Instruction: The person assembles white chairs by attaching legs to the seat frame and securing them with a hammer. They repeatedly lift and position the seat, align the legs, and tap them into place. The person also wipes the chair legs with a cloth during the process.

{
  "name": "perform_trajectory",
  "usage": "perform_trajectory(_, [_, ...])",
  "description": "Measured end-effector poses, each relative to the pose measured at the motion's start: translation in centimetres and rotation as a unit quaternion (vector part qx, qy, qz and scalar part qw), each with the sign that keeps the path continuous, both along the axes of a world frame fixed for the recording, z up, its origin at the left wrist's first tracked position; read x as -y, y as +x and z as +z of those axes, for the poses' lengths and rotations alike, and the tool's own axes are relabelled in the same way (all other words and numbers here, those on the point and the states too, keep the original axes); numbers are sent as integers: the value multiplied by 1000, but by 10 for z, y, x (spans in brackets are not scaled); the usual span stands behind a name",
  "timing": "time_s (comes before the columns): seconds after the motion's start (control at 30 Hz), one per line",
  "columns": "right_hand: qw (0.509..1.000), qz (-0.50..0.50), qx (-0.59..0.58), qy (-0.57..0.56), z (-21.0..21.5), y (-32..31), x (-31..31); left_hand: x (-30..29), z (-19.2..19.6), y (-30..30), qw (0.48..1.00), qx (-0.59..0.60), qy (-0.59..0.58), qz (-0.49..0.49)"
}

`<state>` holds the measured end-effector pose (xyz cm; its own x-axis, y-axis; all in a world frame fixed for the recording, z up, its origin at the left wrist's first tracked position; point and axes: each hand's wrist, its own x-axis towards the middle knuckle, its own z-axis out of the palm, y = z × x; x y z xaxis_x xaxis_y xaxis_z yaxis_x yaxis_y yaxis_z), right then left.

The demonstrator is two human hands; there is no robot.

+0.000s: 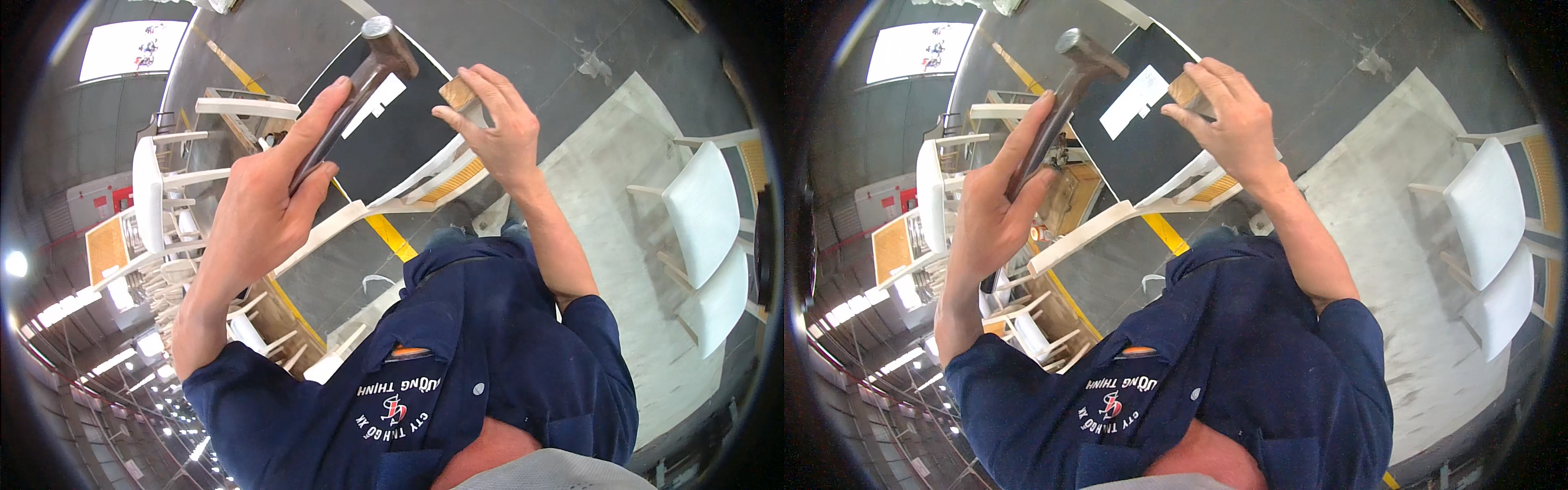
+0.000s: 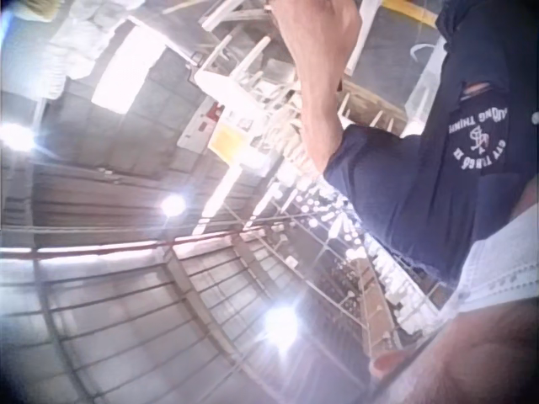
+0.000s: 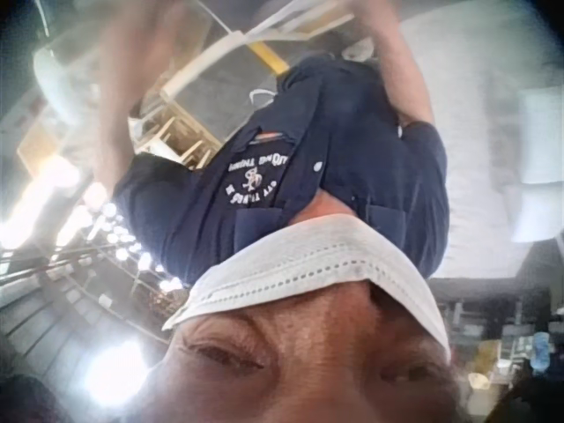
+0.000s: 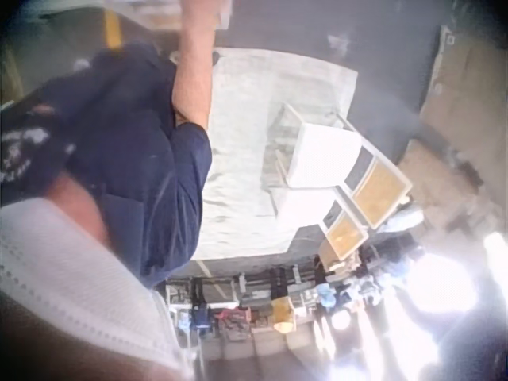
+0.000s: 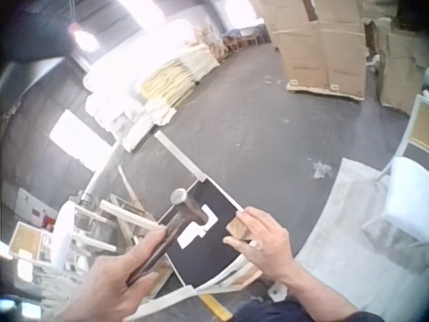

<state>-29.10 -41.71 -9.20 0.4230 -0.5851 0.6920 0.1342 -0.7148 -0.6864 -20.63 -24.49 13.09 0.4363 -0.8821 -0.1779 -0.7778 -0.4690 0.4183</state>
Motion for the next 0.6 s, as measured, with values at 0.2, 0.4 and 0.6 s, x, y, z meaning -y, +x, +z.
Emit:
perform_trajectory(0.2, [999, -23, 21, -16, -6, -2, -4, -8, -32, 17, 999, -40, -16, -4])
perform_trajectory(0.4, [999, -25, 39, -6, -8, 2, -6, 9, -59, 37, 991, -91, -90, -29])
perform_trajectory(0.6, [999, -18, 41, 26, -8, 1, -7, 23, -61, 47, 988, -153, 1, -17])
